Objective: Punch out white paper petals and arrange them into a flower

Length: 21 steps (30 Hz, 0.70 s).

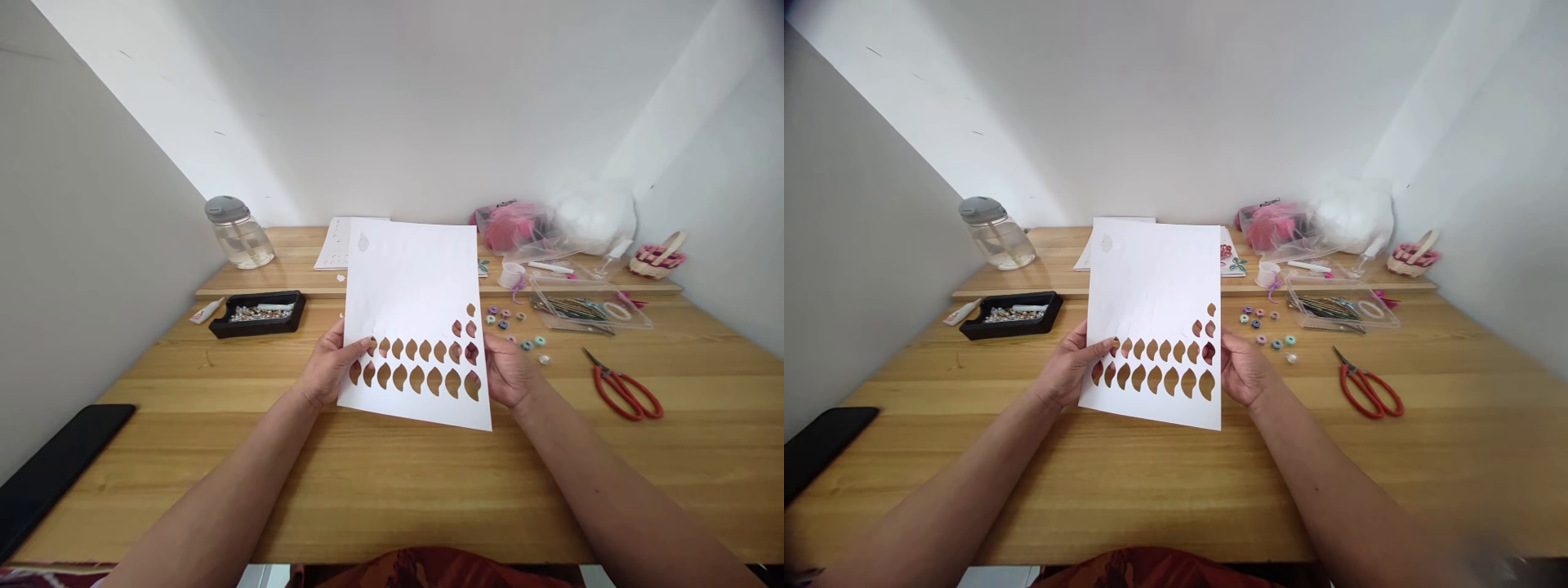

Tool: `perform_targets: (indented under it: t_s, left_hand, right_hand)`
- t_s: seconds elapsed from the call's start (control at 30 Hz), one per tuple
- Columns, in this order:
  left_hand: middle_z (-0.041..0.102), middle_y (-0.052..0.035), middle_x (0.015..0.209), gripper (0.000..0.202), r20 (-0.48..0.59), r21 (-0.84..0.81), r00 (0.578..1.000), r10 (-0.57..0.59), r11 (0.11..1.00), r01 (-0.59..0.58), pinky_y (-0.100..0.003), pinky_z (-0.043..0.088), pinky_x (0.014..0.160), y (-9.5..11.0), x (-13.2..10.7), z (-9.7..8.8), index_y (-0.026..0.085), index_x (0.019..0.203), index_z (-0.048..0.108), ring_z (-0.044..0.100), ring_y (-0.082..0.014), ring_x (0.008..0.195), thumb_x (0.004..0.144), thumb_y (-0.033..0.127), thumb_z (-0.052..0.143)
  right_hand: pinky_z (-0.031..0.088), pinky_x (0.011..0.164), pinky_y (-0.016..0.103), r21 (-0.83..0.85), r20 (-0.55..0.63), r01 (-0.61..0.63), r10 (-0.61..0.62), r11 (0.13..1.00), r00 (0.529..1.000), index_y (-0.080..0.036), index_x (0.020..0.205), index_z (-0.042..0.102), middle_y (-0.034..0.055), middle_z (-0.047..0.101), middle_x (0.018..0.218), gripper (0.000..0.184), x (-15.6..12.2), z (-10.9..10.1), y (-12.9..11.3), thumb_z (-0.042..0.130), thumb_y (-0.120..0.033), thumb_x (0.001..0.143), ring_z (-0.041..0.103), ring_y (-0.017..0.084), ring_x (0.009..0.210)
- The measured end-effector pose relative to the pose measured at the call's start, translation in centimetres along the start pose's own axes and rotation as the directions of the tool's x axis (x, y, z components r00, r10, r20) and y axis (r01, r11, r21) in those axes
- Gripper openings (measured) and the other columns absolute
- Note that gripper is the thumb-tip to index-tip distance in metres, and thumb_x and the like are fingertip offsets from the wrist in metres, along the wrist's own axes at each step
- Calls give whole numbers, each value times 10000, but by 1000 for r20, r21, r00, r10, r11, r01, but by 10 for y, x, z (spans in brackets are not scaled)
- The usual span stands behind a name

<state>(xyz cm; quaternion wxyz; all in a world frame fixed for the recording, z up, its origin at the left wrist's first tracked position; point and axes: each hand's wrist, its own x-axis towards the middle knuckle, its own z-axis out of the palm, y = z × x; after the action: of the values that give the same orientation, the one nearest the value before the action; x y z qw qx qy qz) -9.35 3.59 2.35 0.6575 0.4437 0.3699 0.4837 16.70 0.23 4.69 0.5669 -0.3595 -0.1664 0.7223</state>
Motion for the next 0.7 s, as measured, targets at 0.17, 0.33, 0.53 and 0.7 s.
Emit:
perform_targets:
  t_s: [0.17, 0.33, 0.53, 0.7]
  left_hand:
    - [658, -15, 743, 342, 21, -15, 1000, -3, 1000, 3, -186, 446, 401, 0, -1, 1, 199, 1004, 586, 579, -109, 492, 731, 263, 782]
    - [663, -13, 750, 348, 28, -20, 1000, 3, 1000, -3, -193, 486, 457, 1, -1, 3, 195, 1006, 594, 596, -107, 534, 723, 249, 788]
    - [656, 0, 729, 375, 4, 5, 1000, 15, 1000, -15, -180, 453, 407, 0, -1, 0, 206, 1034, 593, 566, -94, 482, 721, 267, 790]
    - [664, -8, 745, 397, 0, 5, 1000, 6, 1000, -6, -186, 443, 387, -1, -1, 1, 208, 1048, 594, 581, -111, 487, 713, 280, 794]
  right_hand:
    - [401, 416, 220, -18, 38, 19, -18, 1000, 999, -197, 860, 620, -11, 632, 785, 197, -3, 1, -1, 761, -150, 731, 539, 113, 585]
    - [465, 517, 235, -31, 114, 33, -29, 999, 993, -192, 817, 623, -14, 615, 787, 209, -2, -5, -2, 797, -202, 701, 537, 114, 616]
    - [468, 590, 244, -153, 171, 154, -128, 976, 977, -185, 793, 634, -7, 607, 821, 200, 1, -8, 0, 806, -225, 699, 528, 106, 639]
    - [449, 557, 242, -187, 149, 180, -154, 966, 977, -189, 769, 641, -15, 601, 802, 216, -5, 2, 2, 820, -206, 650, 542, 110, 628]
